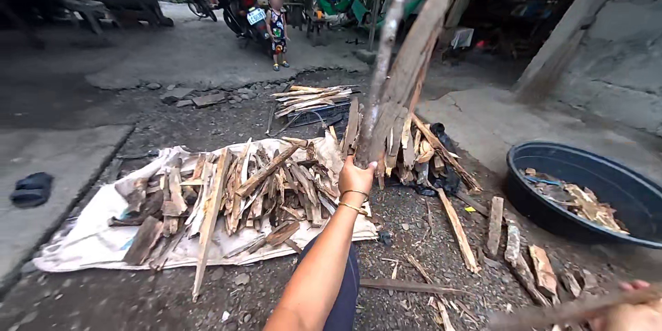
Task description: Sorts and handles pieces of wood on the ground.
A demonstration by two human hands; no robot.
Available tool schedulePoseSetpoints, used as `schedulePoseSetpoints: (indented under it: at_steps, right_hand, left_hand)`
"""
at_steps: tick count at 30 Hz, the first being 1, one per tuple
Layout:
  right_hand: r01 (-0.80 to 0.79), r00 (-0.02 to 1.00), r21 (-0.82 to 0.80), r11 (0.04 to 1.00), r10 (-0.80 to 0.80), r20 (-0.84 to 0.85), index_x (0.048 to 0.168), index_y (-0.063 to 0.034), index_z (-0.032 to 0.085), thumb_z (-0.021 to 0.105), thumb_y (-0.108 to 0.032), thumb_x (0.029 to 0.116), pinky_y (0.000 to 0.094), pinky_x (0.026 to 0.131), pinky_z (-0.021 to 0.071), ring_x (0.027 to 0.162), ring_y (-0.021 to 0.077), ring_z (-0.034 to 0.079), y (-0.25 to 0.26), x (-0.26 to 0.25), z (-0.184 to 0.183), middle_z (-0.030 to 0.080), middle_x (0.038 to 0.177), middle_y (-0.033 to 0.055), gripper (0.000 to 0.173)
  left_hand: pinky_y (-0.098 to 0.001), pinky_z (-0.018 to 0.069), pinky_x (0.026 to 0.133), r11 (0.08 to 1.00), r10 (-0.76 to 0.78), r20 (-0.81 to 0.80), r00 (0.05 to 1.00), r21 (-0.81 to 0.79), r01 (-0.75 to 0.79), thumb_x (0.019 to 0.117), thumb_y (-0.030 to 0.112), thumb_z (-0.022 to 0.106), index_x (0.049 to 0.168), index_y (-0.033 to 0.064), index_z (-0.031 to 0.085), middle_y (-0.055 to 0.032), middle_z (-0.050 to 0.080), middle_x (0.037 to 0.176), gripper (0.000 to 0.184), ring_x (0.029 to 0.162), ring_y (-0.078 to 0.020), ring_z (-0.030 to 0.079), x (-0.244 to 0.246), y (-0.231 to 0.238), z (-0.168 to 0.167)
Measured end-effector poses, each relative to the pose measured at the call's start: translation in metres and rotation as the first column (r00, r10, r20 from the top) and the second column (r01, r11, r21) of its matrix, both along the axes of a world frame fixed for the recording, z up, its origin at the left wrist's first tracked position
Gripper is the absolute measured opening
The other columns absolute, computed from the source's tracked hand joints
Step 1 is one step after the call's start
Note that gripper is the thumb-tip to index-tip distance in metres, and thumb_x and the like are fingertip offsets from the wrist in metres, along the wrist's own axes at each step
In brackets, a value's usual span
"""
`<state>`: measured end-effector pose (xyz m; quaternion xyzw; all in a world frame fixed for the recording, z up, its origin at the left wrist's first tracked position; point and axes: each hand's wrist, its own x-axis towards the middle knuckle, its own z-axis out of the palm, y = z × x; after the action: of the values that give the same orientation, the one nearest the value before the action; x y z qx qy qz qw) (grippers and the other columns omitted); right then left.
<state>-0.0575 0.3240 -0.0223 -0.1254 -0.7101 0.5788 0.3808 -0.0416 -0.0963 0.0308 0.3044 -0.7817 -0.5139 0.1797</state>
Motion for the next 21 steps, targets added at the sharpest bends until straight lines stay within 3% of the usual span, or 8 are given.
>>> schedulePoseSetpoints:
  at_steps: [3,7,11,14,18,21]
  right_hand:
    - [-0.234,0.957,-0.218,0.948,0.185,-0.223,0.152,0.0037,0.02,0.023,-0.016,0.1128,0.0292,0.084,0.0576,0.097,0.0098,0.066,-0.031,-0.01,0.002,0.056,0.122,0.0074,0.044]
    - [-0.442,0.893,-0.346,0.828,0.37,-0.255,0.15,-0.004,0.024,0.022,-0.015,0.1126,0.0316,0.082,0.06,0.092,0.0102,0.069,-0.088,-0.007,0.009,0.062,0.112,-0.0009,0.039]
    - [-0.528,0.849,-0.504,0.684,0.447,-0.284,0.149,-0.01,0.026,0.017,-0.016,0.1134,0.0378,0.081,0.0622,0.093,0.0141,0.071,-0.133,-0.01,0.006,0.064,0.111,-0.0002,0.037]
    - [-0.535,0.839,-0.589,0.606,0.459,-0.292,0.145,-0.0124,0.03,0.017,-0.017,0.1139,0.0404,0.081,0.0621,0.092,0.0157,0.071,-0.157,-0.011,0.004,0.065,0.107,-0.0002,0.034]
    - [-0.47,0.866,-0.709,0.525,0.429,-0.256,0.13,-0.0131,0.037,0.02,-0.016,0.114,0.0376,0.079,0.0614,0.087,0.0146,0.069,-0.173,-0.011,-0.001,0.062,0.1,0.0016,0.023]
    - [-0.426,0.881,-0.794,0.433,0.4,-0.254,0.136,-0.0087,0.037,0.022,-0.018,0.1129,0.0426,0.091,0.0562,0.105,0.0186,0.063,-0.172,-0.006,-0.01,0.055,0.117,0.0093,0.029]
  left_hand:
    - [-0.0602,0.0541,0.092,0.999,0.031,-0.085,0.996,0.044,-0.027,0.0959,0.039,0.074,0.141,0.0017,0.054,-0.0262,0.07,0.114,0.063,0.107,-0.0411,0.068,0.001,0.01,-0.002]
    - [-0.0577,0.0541,0.097,0.998,-0.069,-0.133,0.989,-0.009,0.069,0.0931,0.038,0.079,0.144,0.0018,0.05,-0.0259,0.068,0.121,0.069,0.111,-0.0391,0.068,0.008,0.02,-0.002]
    - [-0.0548,0.0529,0.102,0.926,-0.375,-0.105,0.921,-0.095,0.366,0.0918,0.038,0.08,0.146,-0.0006,0.05,-0.0262,0.067,0.124,0.073,0.115,-0.0372,0.067,0.02,0.042,-0.005]
    - [-0.0532,0.0498,0.107,0.816,-0.559,0.03,0.829,-0.159,0.556,0.0947,0.041,0.075,0.145,-0.001,0.052,-0.0244,0.065,0.132,0.069,0.122,-0.0351,0.064,0.026,0.065,-0.011]
    - [-0.056,0.0483,0.106,0.692,-0.639,0.229,0.734,-0.247,0.679,0.0951,0.045,0.073,0.145,0.0029,0.053,-0.0195,0.063,0.138,0.068,0.127,-0.033,0.062,0.029,0.085,-0.018]
    - [-0.0558,0.044,0.109,0.619,-0.653,0.292,0.698,-0.324,0.715,0.0885,0.048,0.079,0.143,0.0045,0.054,-0.0169,0.062,0.141,0.074,0.132,-0.0315,0.058,0.029,0.092,-0.024]
